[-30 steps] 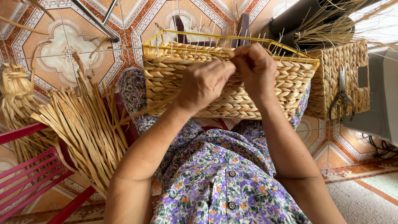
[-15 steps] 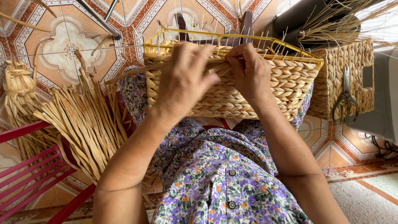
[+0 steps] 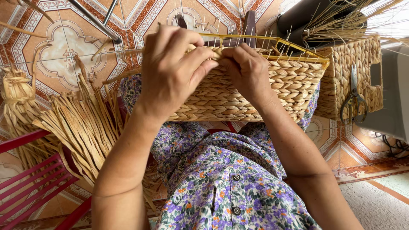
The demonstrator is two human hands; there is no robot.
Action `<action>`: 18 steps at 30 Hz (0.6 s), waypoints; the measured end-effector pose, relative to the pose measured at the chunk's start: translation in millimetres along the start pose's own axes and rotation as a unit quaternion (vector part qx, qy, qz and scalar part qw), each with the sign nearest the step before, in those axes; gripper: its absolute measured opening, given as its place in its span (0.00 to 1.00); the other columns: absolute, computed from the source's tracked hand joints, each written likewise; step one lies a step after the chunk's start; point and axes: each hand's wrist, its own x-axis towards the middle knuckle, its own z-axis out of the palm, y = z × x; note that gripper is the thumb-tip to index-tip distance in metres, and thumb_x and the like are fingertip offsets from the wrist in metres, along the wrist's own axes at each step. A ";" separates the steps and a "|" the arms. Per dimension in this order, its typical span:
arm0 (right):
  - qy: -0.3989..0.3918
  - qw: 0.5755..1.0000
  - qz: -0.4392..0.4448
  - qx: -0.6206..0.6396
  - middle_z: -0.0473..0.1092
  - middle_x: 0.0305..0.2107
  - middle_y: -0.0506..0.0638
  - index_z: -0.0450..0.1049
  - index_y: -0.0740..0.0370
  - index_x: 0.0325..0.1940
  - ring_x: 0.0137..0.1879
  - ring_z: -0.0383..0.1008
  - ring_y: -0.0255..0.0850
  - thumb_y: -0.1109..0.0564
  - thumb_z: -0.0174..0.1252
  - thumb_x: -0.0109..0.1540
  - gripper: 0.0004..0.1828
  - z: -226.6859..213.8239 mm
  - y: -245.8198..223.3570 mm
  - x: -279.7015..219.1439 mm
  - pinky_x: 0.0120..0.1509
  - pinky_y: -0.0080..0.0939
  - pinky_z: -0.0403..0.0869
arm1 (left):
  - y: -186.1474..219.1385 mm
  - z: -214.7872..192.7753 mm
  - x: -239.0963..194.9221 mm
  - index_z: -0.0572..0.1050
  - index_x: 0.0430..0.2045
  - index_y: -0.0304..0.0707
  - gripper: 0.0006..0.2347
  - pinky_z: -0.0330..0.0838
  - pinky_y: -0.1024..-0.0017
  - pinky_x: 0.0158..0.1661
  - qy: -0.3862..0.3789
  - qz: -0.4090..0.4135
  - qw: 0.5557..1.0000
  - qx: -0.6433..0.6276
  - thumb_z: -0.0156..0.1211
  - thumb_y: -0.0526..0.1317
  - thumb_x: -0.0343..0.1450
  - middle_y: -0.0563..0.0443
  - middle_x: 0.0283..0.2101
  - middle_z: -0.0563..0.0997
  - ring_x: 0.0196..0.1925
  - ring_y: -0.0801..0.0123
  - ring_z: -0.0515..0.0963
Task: The person weaves dried palm leaves into a rectangular basket frame, threading strands through the top edge and tightening them by hand. They periodically adjust the basket and pull new strands from a nearby bundle to continue the weave.
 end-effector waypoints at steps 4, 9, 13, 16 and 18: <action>0.004 1.000 0.016 0.012 0.74 0.37 0.52 0.72 0.65 0.46 0.41 0.78 0.44 0.65 0.62 0.69 0.05 4.7 6.2 -3.0 0.43 0.44 0.77 | 26.4 8.4 -10.6 0.80 0.28 0.40 0.11 0.72 0.69 0.25 -0.016 -0.076 0.997 0.015 0.68 0.48 0.71 0.55 0.24 0.77 0.27 0.68 0.74; -0.013 0.994 0.030 0.102 0.73 0.37 0.53 0.67 0.67 0.52 0.41 0.76 0.39 0.68 0.57 0.70 0.08 -1.4 5.1 -7.8 0.44 0.41 0.77 | 4.9 76.9 -20.8 0.79 0.37 0.35 0.02 0.72 0.81 0.16 -0.155 -0.219 0.946 -0.184 0.61 0.34 0.76 0.50 0.24 0.80 0.18 0.76 0.75; -0.088 0.955 0.158 0.233 0.74 0.34 0.48 0.65 0.64 0.50 0.34 0.75 0.33 0.66 0.52 0.73 0.03 -11.4 12.1 -5.4 0.37 0.32 0.76 | 1.3 88.2 -34.6 0.78 0.39 0.36 0.03 0.74 0.81 0.21 -0.094 -0.163 0.957 -0.221 0.64 0.34 0.76 0.52 0.25 0.82 0.21 0.78 0.78; -0.056 0.988 0.106 0.098 0.72 0.38 0.55 0.72 0.65 0.43 0.33 0.75 0.37 0.67 0.59 0.69 0.03 -4.7 14.2 3.2 0.31 0.32 0.77 | 18.7 76.5 -45.4 0.77 0.37 0.37 0.02 0.72 0.83 0.19 -0.043 -0.079 0.970 -0.227 0.64 0.33 0.76 0.48 0.33 0.84 0.21 0.77 0.76; -0.045 0.996 0.022 0.079 0.74 0.38 0.54 0.74 0.61 0.44 0.38 0.78 0.37 0.66 0.61 0.69 0.03 0.5 11.0 2.2 0.38 0.33 0.81 | 27.3 66.8 -54.0 0.76 0.41 0.41 0.03 0.76 0.80 0.26 0.007 -0.092 0.980 -0.175 0.63 0.35 0.77 0.51 0.36 0.84 0.29 0.75 0.81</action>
